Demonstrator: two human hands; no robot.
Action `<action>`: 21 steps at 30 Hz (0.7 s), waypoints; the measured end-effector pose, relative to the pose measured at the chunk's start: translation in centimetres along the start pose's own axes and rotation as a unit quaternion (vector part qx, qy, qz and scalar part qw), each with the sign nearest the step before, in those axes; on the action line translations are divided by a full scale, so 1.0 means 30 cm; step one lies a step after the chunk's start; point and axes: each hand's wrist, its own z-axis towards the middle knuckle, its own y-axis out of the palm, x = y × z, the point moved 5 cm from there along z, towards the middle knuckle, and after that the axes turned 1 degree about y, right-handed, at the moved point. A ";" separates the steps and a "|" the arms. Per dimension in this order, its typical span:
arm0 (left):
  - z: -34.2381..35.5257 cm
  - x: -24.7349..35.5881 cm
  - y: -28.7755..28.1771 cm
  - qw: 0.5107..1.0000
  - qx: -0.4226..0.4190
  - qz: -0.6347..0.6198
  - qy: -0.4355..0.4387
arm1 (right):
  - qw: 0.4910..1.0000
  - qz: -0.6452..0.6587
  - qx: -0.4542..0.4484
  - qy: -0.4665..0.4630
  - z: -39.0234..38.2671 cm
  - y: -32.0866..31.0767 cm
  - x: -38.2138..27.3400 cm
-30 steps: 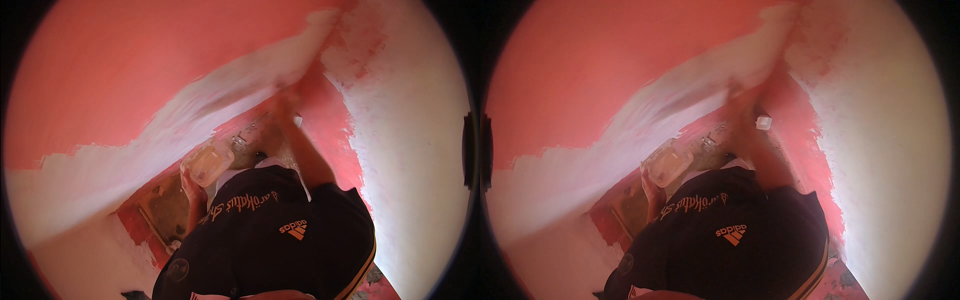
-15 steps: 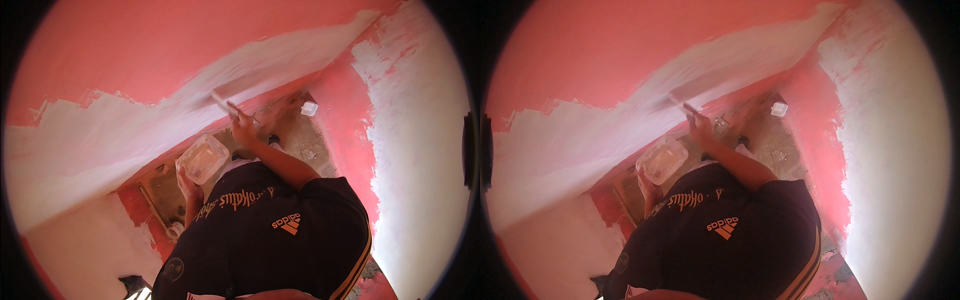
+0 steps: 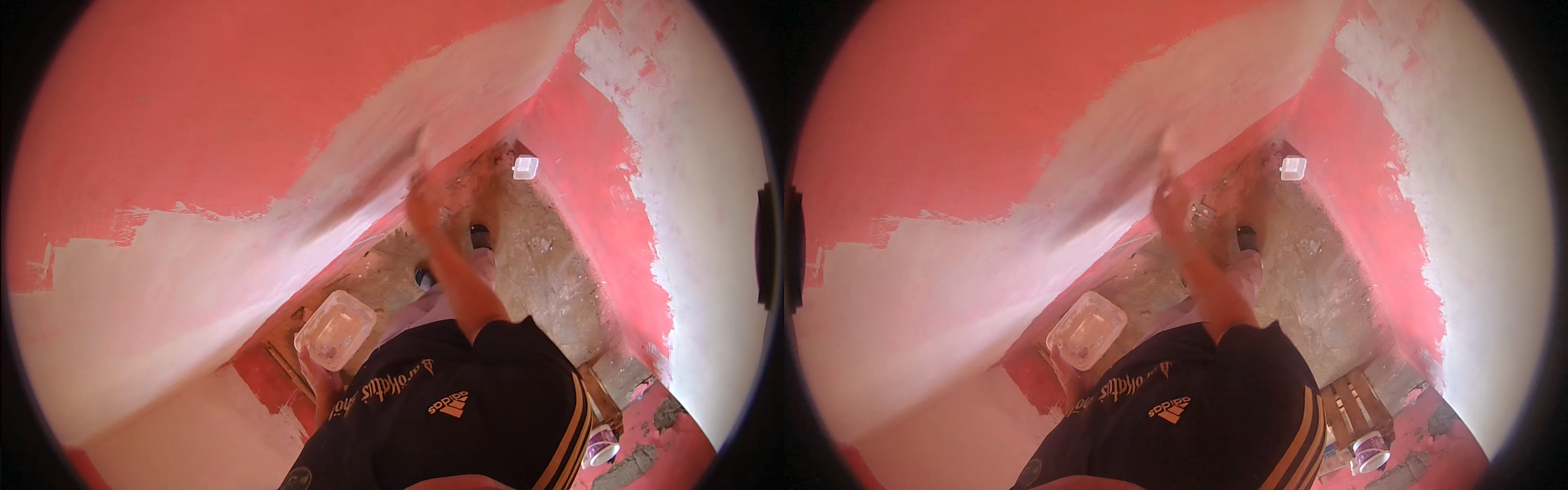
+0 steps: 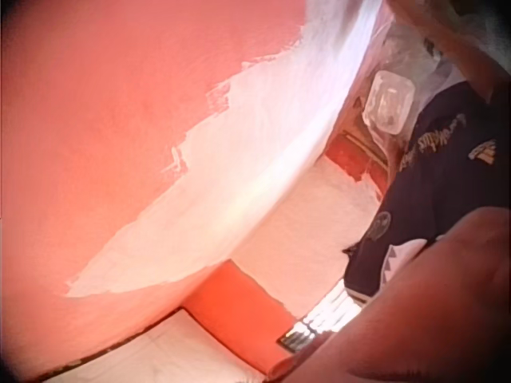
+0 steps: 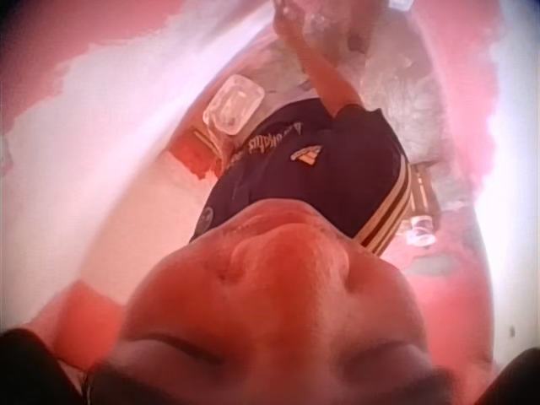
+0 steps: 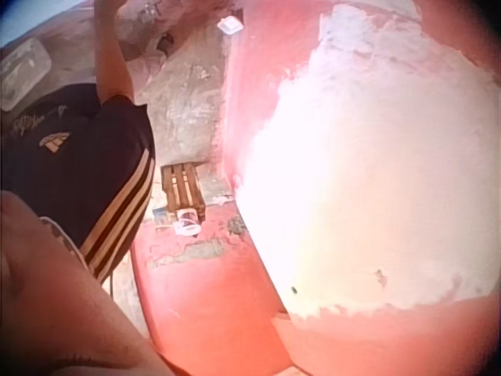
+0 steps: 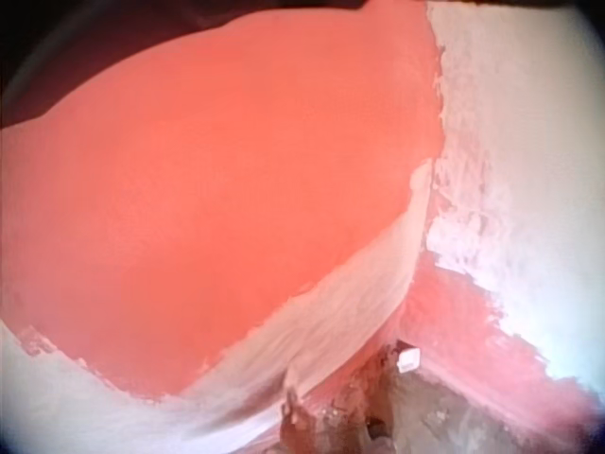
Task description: The person applies white plaster to a red wall using a trowel, taking the plaster from a small plastic container.
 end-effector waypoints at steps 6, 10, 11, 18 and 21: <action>-0.001 0.055 0.004 0.999 -0.032 0.037 -0.021 | 0.997 0.036 -0.051 -0.041 -0.149 -0.063 0.101; 0.018 0.034 -0.065 0.999 -0.021 0.040 0.006 | 0.969 0.170 0.176 -0.015 0.196 -0.386 0.065; 0.020 0.020 -0.081 1.000 -0.009 0.017 -0.010 | 0.961 0.169 0.217 -0.031 0.215 -0.380 0.027; 0.005 0.014 -0.061 0.997 -0.046 -0.053 -0.035 | 0.984 0.175 -0.035 -0.011 -0.400 0.208 -0.029; 0.023 0.017 -0.061 0.995 -0.060 -0.058 -0.047 | 0.975 0.165 -0.097 -0.110 -0.600 0.224 0.055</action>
